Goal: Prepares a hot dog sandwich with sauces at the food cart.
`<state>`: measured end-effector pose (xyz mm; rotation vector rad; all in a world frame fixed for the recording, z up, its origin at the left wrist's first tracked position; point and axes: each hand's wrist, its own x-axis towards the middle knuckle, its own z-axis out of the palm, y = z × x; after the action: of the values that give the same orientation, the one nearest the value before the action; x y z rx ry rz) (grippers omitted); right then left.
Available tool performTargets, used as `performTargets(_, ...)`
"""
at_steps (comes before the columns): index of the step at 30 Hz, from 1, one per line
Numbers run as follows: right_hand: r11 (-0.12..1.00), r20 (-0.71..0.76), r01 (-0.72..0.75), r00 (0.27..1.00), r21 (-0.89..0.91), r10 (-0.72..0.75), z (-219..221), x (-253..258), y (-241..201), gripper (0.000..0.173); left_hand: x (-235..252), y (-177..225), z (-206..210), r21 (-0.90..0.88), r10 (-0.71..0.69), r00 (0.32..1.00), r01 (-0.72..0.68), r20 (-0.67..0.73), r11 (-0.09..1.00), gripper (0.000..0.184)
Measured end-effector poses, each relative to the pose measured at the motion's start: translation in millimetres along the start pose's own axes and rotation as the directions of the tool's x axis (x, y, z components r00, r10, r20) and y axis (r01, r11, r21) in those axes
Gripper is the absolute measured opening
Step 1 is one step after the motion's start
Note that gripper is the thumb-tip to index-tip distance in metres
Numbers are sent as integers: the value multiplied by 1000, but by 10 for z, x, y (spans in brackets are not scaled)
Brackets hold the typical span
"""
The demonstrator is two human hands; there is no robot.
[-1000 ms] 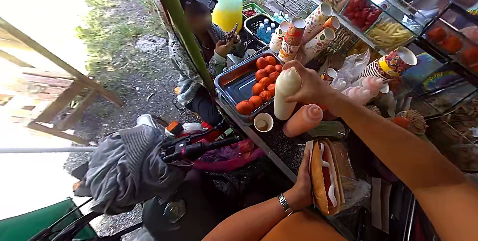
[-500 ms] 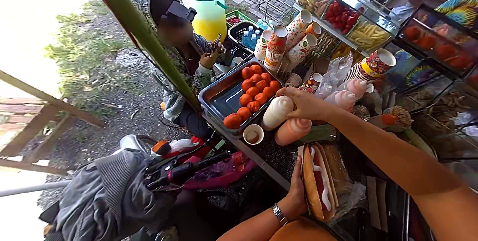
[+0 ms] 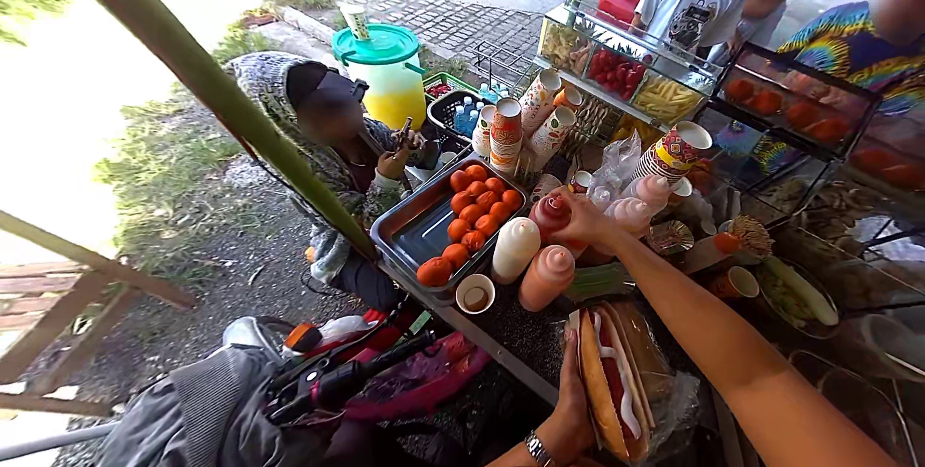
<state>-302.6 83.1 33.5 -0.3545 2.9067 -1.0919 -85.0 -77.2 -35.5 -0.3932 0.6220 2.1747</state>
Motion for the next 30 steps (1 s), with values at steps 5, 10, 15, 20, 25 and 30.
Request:
performTargets(5,992,-278,104,957,67,-82,-355,-331,-367,78,-37,-54,28,19,48,999,-48,-4,999,72)
performTargets(10,903,-642,413,726,121,-246,-1378,-911,-1123,79,9,-116,115,37,75,997,-75,-19,997,72)
performTargets(15,708,-820,662,531,246,-212,-1433,-1249,-1190,58,46,-143,307,31,93,995,-92,-31,995,71)
performTargets(20,983,-267,63,958,-171,-108,-1372,-1995,-985,106,57,-103,440,60,135,991,-135,-8,989,71)
performTargets(25,626,261,78,943,-776,206,-1583,-2167,-921,99,100,-113,510,121,157,987,-159,28,980,70)
performTargets(30,256,166,124,975,-959,150,-1780,-2175,-1308,67,102,-220,590,130,130,991,-132,27,983,70)
